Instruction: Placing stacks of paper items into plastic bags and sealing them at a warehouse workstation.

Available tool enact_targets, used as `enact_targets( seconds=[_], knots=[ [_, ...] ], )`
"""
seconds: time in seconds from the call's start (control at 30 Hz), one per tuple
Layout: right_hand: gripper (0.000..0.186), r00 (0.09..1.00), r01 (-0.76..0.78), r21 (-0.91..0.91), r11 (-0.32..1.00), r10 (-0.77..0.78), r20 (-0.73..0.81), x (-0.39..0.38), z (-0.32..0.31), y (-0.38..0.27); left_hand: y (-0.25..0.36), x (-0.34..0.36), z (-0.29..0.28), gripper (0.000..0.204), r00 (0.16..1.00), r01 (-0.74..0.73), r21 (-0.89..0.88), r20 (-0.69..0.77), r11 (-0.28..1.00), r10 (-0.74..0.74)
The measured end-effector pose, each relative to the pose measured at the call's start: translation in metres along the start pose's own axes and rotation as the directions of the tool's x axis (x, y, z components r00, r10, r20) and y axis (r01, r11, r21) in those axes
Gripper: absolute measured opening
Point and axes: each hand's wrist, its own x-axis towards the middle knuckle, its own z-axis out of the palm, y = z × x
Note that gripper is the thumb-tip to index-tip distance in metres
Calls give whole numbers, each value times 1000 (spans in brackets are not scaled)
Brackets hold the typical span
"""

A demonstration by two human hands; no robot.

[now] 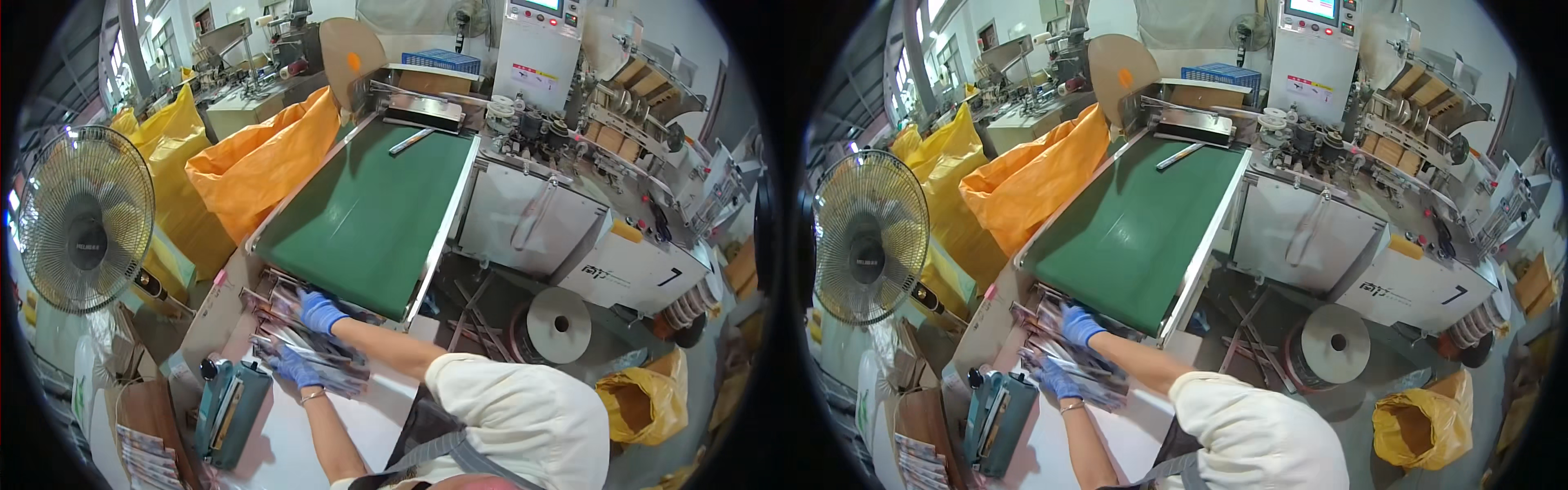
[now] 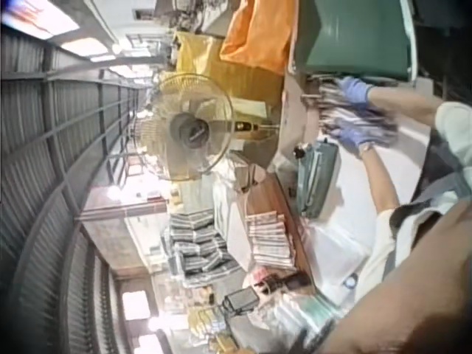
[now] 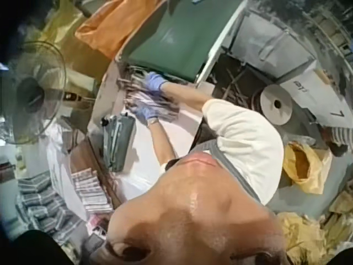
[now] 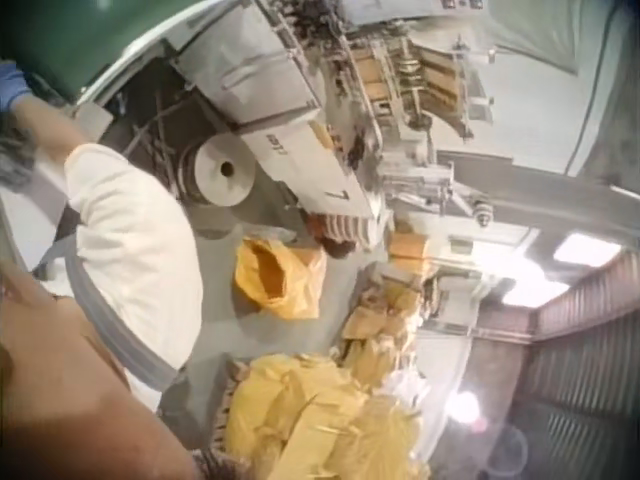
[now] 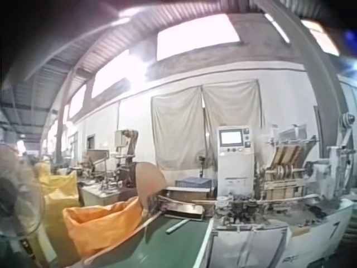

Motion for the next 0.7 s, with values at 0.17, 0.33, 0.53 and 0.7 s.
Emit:
enact_targets(
  seconds=[0.17,0.33,0.53,0.7],
  knots=[
    [76,999,31,225,974,-33,6,5,35,-45,-68,77,-43,89,990,137,0,20,991,-137],
    [91,993,-114,101,988,109,50,37,39,16,10,28,-4,65,958,126,-320,285,939,-32],
    [84,990,-130,573,809,78,115,-19,54,-15,-66,51,-27,59,653,427,-509,745,747,134],
    [64,875,-306,762,571,-147,461,-207,72,3,-89,-115,-160,74,619,604,-322,766,729,-174]
  ],
)
